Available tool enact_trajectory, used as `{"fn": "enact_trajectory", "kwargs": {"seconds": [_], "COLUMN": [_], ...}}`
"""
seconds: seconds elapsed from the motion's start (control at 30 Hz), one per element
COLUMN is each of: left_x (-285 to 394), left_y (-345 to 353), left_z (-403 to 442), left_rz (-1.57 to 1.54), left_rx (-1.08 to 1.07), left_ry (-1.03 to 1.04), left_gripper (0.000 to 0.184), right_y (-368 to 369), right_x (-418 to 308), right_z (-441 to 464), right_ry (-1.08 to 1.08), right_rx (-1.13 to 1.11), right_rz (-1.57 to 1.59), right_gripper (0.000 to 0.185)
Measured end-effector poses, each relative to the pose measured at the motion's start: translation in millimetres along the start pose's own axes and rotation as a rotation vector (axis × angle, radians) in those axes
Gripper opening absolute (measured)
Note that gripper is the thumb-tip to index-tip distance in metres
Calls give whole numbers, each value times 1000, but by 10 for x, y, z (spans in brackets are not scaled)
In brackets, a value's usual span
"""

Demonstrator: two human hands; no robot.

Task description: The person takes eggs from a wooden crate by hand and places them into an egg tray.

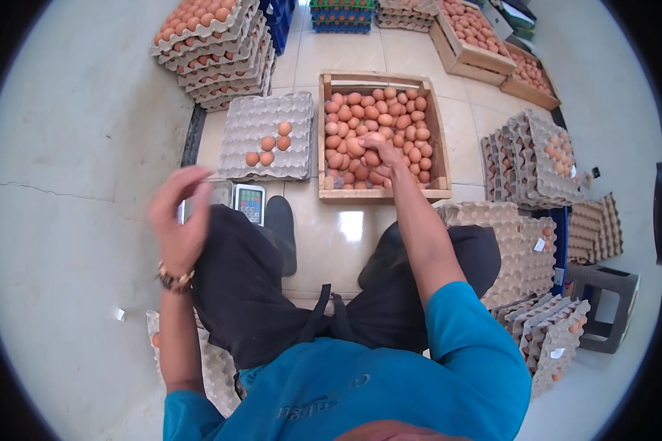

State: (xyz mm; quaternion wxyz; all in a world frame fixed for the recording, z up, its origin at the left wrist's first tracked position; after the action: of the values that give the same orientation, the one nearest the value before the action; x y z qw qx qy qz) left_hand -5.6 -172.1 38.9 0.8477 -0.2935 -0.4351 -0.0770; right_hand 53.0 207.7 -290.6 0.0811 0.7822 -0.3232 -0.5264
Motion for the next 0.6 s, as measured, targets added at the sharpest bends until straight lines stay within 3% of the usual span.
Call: {"fn": "enact_trajectory", "kwargs": {"seconds": [0.07, 0.13, 0.2, 0.4, 0.53, 0.57, 0.6], "left_x": [124, 57, -102, -15, -159, -199, -304], "left_y": [512, 940, 1292, 1621, 1626, 1631, 1644], "left_z": [357, 587, 777, 1181, 1229, 1229, 1250], "left_rz": [-172, -125, -97, -144, -553, -663, -885], "left_rx": [-254, -418, -393, -431, -434, -406, -407], "left_ry": [-95, 1, 191, 274, 0, -13, -182], "left_gripper": [29, 38, 45, 54, 53, 43, 43], "right_y": [341, 658, 844, 1573, 1531, 1523, 1562], "right_x": [-430, -792, -999, -1570, -1756, -1791, -1832], "right_z": [-260, -486, -475, -978, -1138, -1183, -1258], "right_ry": [-61, -126, -186, -228, -222, -251, -263], "right_rx": [-34, -68, -165, -206, -226, -190, -187], "right_rz": [21, 38, 28, -30, -60, -62, -59], "right_gripper": [31, 31, 30, 30, 27, 24, 23]}}
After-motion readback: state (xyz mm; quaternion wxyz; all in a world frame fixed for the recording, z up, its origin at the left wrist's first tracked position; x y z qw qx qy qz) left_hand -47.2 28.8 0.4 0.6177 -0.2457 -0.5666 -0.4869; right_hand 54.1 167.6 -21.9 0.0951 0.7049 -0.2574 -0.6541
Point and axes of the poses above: each hand's wrist, its own z-axis towards the middle knuckle, its own y-axis out of the palm, x = y × z, the point moved 5 cm from there along z, towards the middle knuckle, and after that the axes turned 13 degrees about -z, right-handed, at the moved point
